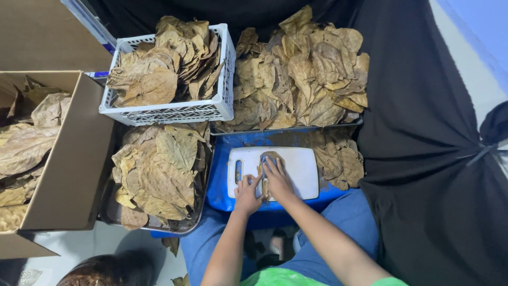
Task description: The person sits on a stool and repeatedly wipes dried leaves on a white cutting board using a small cloth. They pick up leaves from nearby trays and crates, wipe each one, and place them back. The hands and leaves remain in view throughout.
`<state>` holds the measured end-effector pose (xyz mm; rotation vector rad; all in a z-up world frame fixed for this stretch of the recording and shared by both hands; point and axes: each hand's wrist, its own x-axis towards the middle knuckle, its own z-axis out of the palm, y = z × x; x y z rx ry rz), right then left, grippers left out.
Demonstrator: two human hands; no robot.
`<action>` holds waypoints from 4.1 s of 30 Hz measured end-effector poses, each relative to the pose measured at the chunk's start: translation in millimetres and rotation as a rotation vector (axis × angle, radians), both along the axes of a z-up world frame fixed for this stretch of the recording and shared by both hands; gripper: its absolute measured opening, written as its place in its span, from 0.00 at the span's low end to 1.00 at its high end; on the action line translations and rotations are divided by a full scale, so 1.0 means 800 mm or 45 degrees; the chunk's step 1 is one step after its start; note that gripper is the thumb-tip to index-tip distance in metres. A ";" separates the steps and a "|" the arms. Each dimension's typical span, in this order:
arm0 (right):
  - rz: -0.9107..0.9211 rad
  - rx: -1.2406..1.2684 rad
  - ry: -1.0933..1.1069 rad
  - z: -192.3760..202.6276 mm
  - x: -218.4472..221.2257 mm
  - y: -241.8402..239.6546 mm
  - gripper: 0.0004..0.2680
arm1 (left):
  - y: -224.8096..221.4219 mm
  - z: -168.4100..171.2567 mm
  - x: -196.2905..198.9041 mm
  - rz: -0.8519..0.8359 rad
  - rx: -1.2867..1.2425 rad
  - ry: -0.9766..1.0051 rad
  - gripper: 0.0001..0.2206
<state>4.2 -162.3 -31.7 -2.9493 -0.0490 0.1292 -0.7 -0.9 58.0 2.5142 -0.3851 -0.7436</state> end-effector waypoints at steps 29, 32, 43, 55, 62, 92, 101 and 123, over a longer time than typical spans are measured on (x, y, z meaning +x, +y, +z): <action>-0.070 0.350 0.117 0.091 -0.113 0.036 0.18 | -0.008 -0.020 0.004 -0.001 0.059 -0.003 0.30; -0.082 0.278 0.389 0.116 -0.113 0.043 0.21 | -0.005 -0.023 0.002 0.001 0.071 0.004 0.30; -0.227 0.099 0.229 0.061 -0.037 0.013 0.23 | -0.005 -0.020 0.005 -0.012 0.052 0.000 0.31; -0.243 0.009 0.115 0.003 0.032 -0.055 0.21 | -0.005 -0.012 0.002 -0.013 0.050 0.006 0.34; -0.220 0.477 -0.263 -0.001 -0.014 -0.052 0.19 | -0.004 -0.038 0.004 0.002 0.025 -0.048 0.32; -0.291 0.065 0.218 0.052 0.005 -0.017 0.23 | -0.006 -0.015 0.001 0.012 0.054 -0.003 0.31; -0.303 0.503 -0.087 -0.005 0.012 -0.065 0.16 | -0.004 -0.023 -0.003 0.001 0.058 -0.048 0.32; 0.002 0.125 0.230 0.093 -0.050 0.027 0.20 | -0.005 -0.020 0.002 -0.033 0.127 -0.027 0.31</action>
